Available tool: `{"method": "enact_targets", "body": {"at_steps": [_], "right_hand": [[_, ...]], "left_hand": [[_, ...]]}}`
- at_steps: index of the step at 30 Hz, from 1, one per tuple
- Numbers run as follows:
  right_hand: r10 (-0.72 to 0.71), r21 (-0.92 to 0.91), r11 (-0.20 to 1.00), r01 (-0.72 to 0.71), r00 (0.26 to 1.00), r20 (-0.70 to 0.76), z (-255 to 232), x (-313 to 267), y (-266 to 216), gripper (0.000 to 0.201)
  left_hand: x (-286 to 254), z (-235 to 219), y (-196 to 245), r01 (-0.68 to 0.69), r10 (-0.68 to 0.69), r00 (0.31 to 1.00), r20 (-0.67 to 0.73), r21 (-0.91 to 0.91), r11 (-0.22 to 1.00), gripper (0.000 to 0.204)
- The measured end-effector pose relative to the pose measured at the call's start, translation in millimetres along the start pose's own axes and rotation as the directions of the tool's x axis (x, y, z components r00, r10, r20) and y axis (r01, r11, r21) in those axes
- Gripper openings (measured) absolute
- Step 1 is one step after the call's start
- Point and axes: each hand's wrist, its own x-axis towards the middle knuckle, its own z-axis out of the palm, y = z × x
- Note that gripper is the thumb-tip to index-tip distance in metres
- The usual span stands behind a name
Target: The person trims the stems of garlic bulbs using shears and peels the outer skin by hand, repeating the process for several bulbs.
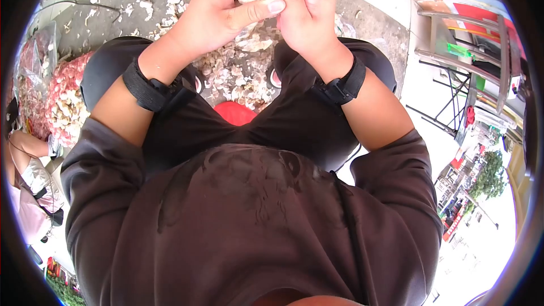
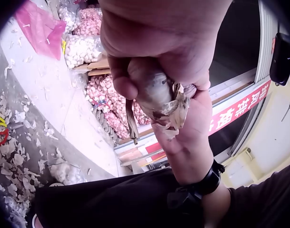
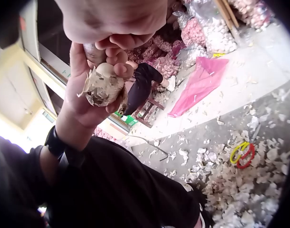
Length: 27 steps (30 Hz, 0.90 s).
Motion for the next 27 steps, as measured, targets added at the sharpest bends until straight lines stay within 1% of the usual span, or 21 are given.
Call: {"method": "enact_targets", "body": {"at_steps": [2,3,6,7,9,11,12,13,15,16,18,21,23,24,25,26,27], "right_hand": [[0.145,0.182,0.975,-0.128,0.986,-0.082,3,-4,1,0.034],[0.065,0.123,0.991,-0.056,0.996,-0.069,2,-2,4,0.039],[0.117,0.181,0.979,-0.097,0.988,-0.103,3,1,-2,0.038],[0.208,0.305,0.937,-0.169,0.973,-0.099,4,3,0,0.036],[0.381,0.534,0.792,-0.296,0.923,-0.055,5,8,5,0.034],[0.475,0.406,0.798,-0.446,0.879,0.033,0,10,4,0.031],[0.474,0.308,0.832,-0.461,0.880,0.038,-3,10,2,0.030],[0.473,0.206,0.858,-0.471,0.880,0.043,-7,11,1,0.028],[0.362,-0.068,0.930,-0.360,0.932,0.011,-12,10,-3,0.027],[0.291,-0.177,0.941,-0.289,0.957,-0.017,-14,11,0,0.024],[0.139,-0.392,0.908,-0.148,0.989,-0.050,-18,11,8,0.020],[0.252,-0.640,0.761,-0.107,0.958,0.140,-31,14,3,0.026],[0.109,-0.610,0.788,0.085,0.956,0.273,-37,9,23,0.029],[0.038,-0.587,0.789,0.178,0.941,0.337,-38,9,24,0.032],[0.102,-0.567,0.813,0.131,0.927,0.361,-42,10,21,0.037],[0.182,-0.372,0.926,-0.058,0.934,0.307,-43,12,16,0.038],[0.271,-0.143,0.960,-0.239,0.923,0.274,-43,15,9,0.040]], "left_hand": [[-1,1,-4,-0.003,0.005,1.000,-0.013,0.129,0.992,0.038],[0,2,-11,-0.045,0.047,0.998,-0.033,0.060,0.997,0.041],[-1,1,-14,-0.036,0.036,0.999,0.002,-0.049,0.998,0.045],[-1,0,-13,-0.033,0.033,0.999,-0.003,-0.064,0.997,0.045],[-1,0,-12,-0.028,0.027,1.000,-0.013,-0.092,0.995,0.045],[-2,1,-14,-0.086,0.084,0.993,-0.083,-0.021,0.996,0.044],[-1,1,-14,-0.114,0.115,0.987,-0.115,0.016,0.993,0.044],[-1,-1,-12,-0.083,0.081,0.992,-0.098,-0.019,0.996,0.043],[-2,-4,-8,-0.021,0.016,0.998,-0.060,-0.087,0.996,0.041],[0,-3,-8,-0.047,0.036,0.993,-0.113,-0.092,0.995,0.041],[3,0,-10,-0.098,0.074,0.973,-0.219,-0.101,0.990,0.043],[8,-11,-9,-0.075,0.048,0.984,-0.170,-0.153,0.985,0.047],[5,-9,5,-0.029,0.023,0.994,-0.105,-0.063,0.998,0.048],[4,-7,10,-0.009,0.008,0.997,-0.072,-0.019,1.000,0.049],[5,-8,9,-0.010,0.011,0.998,-0.055,0.018,1.000,0.050],[5,-10,8,-0.011,0.013,0.999,-0.040,0.055,0.998,0.051],[5,-11,7,-0.011,0.014,1.000,-0.026,0.092,0.996,0.053]]}}
